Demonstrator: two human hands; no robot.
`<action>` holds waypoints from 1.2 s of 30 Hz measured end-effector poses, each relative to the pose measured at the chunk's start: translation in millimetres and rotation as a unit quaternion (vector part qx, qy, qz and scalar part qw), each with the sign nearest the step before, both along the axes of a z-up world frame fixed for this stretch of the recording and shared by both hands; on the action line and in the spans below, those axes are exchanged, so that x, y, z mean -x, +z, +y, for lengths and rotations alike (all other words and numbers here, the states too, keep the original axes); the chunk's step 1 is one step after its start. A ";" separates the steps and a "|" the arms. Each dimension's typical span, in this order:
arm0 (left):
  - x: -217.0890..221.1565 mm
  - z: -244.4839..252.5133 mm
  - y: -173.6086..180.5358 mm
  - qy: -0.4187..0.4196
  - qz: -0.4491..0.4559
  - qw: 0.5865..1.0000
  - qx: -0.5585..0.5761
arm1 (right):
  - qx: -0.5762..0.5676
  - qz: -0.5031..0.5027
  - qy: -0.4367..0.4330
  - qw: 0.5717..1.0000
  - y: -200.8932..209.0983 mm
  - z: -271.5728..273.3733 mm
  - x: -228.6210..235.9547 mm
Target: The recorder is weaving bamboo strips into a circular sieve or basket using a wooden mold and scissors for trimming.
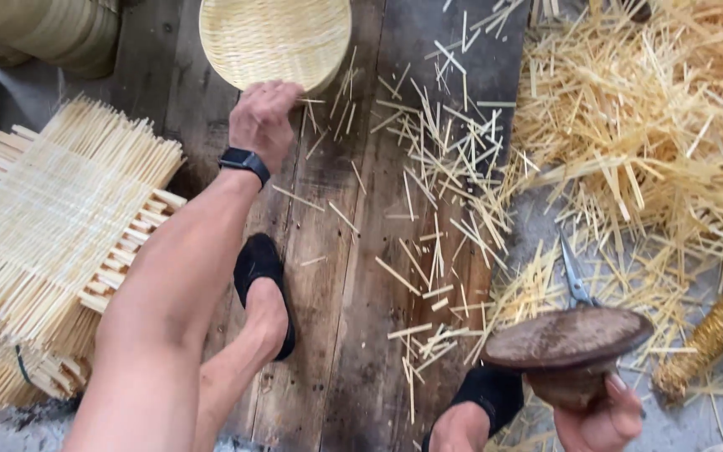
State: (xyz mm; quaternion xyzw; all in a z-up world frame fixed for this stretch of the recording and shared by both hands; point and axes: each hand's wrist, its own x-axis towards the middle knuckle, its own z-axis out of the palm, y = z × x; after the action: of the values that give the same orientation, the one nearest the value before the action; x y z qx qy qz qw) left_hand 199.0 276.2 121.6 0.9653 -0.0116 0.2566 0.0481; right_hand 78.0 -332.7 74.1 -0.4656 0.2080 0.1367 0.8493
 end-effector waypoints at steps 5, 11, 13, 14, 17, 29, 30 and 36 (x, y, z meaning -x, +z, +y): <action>-27.8 32.4 -22.0 0.037 0.012 0.999 0.032 | 0.034 0.047 -0.009 0.998 -7.4 -13.3 -5.3; -26.5 34.5 -32.4 0.067 0.056 0.993 0.085 | 0.063 0.081 -0.030 0.994 -36.0 -48.2 2.5; -27.9 35.3 -32.1 0.081 0.057 0.990 0.096 | 0.048 0.072 -0.033 0.996 -41.6 -53.6 2.1; -28.1 37.6 -34.2 0.082 0.065 0.989 0.101 | 0.028 0.066 -0.028 0.997 -40.8 -51.3 1.3; -30.7 39.6 -35.5 0.087 0.097 0.985 0.109 | 0.001 0.060 -0.009 0.998 -24.0 -31.2 -5.8; 112.3 -236.6 -92.1 0.222 0.338 0.532 0.744 | -0.162 0.072 0.132 0.975 54.8 139.2 -44.0; 131.8 -250.8 -132.3 0.242 0.203 0.476 0.821 | -0.138 0.108 0.150 0.973 88.2 162.6 -47.0; 146.3 -152.0 -54.0 0.127 0.215 0.820 0.514 | 0.045 0.050 0.246 0.967 -48.6 128.5 -15.8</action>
State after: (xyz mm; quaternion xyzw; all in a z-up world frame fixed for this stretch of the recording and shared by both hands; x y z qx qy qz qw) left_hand 52.7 124.2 67.6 0.8238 0.2556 0.0153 0.5058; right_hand 93.7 -204.2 25.4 -0.5329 0.1354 0.3546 0.7562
